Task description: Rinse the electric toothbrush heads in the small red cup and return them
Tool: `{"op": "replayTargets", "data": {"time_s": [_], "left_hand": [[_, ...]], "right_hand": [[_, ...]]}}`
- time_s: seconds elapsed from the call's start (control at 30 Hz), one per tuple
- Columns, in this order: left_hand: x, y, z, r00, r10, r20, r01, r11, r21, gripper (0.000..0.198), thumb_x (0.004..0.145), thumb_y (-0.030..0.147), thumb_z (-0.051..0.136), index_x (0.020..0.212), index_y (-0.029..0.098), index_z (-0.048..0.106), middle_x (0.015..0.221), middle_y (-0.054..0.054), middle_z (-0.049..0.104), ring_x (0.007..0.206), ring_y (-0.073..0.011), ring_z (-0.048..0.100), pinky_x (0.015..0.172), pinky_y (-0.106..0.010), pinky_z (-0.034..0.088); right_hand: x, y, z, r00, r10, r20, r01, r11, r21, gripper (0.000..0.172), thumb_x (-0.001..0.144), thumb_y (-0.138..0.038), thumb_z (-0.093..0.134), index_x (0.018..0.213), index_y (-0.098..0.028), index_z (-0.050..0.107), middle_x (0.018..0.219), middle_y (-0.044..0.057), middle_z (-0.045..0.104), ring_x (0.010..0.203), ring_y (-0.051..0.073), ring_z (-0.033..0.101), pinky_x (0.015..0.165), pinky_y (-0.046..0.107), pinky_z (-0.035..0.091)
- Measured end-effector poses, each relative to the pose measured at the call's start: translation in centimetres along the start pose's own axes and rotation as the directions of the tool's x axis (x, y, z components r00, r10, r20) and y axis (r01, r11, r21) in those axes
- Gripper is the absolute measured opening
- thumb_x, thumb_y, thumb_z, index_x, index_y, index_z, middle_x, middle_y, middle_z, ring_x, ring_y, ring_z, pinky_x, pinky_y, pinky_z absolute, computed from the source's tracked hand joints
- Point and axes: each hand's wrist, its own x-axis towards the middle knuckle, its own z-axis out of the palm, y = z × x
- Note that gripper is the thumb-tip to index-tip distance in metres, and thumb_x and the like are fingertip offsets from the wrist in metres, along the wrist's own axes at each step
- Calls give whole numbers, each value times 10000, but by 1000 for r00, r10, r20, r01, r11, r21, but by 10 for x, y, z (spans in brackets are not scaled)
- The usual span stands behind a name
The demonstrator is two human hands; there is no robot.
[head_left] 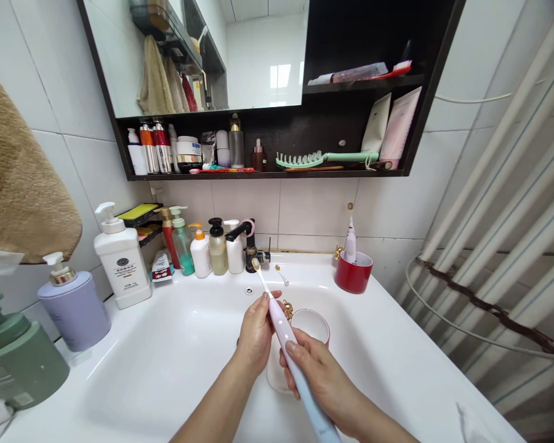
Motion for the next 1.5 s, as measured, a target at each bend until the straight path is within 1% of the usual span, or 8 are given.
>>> {"op": "replayTargets", "data": {"time_s": [0.17, 0.37, 0.47, 0.8, 1.0, 1.17, 1.3, 1.5], "left_hand": [[1, -1, 0, 1000, -15, -3, 15, 1000, 3, 293, 620, 369, 461, 776, 124, 493, 550, 14, 503, 503, -69, 455, 514, -197, 346], [1, -2, -1, 1000, -14, 18, 14, 1000, -1, 290, 624, 364, 460, 780, 122, 496, 561, 9, 510, 514, -69, 457, 519, -196, 345], [0, -2, -1, 999, -19, 37, 19, 1000, 3, 280, 635, 360, 449, 770, 119, 500, 567, 4, 515, 525, -72, 460, 528, -198, 348], [-1, -1, 1, 999, -28, 21, 27, 999, 16, 281, 600, 363, 486, 747, 125, 510, 555, 5, 520, 505, -71, 455, 512, -195, 343], [0, -3, 0, 999, -35, 41, 33, 998, 54, 288, 612, 389, 462, 747, 140, 516, 570, 6, 515, 494, -68, 448, 498, -193, 340], [0, -7, -1, 997, -10, 74, 2, 995, 102, 241, 636, 362, 447, 693, 137, 513, 586, 6, 498, 513, -61, 441, 499, -178, 347], [1, -7, -2, 995, -9, 95, -2, 993, 116, 226, 645, 351, 439, 667, 137, 506, 573, 10, 483, 484, -50, 422, 464, -166, 337], [-1, -7, -1, 993, -8, 119, -8, 991, 136, 250, 621, 379, 453, 666, 139, 510, 552, 14, 473, 449, -46, 405, 442, -172, 331]], "right_hand": [[0, 0, 0, 1000, -5, -9, 5, 1000, -30, 237, 697, -384, 347, 732, -166, 434, 632, -12, 439, 450, 54, 405, 428, 206, 336], [-1, -1, 1, 1000, -21, -13, 21, 999, -29, 264, 705, -370, 339, 850, -169, 430, 631, -13, 431, 457, 58, 403, 433, 211, 332], [-1, -3, 1, 999, -31, -13, 31, 999, -28, 258, 710, -362, 336, 852, -170, 433, 622, -17, 426, 455, 56, 400, 435, 208, 327], [-2, -5, 0, 999, -39, -25, 38, 998, -41, 276, 701, -373, 347, 870, -170, 428, 624, -15, 431, 458, 60, 409, 442, 212, 330], [-1, -7, 1, 998, -55, -34, 54, 998, -23, 267, 691, -389, 358, 828, -173, 434, 629, -16, 432, 454, 57, 407, 446, 206, 332], [0, -6, -2, 995, -70, -70, 67, 997, -38, 288, 692, -398, 352, 848, -169, 429, 626, -13, 438, 447, 58, 404, 420, 198, 318], [2, -5, -4, 994, -89, -68, 86, 995, -43, 285, 700, -387, 344, 860, -165, 426, 632, -12, 435, 454, 55, 406, 427, 197, 320], [1, -7, -4, 992, -97, -76, 90, 993, -81, 294, 695, -409, 336, 837, -169, 429, 622, -14, 440, 452, 60, 407, 416, 194, 316]]}}
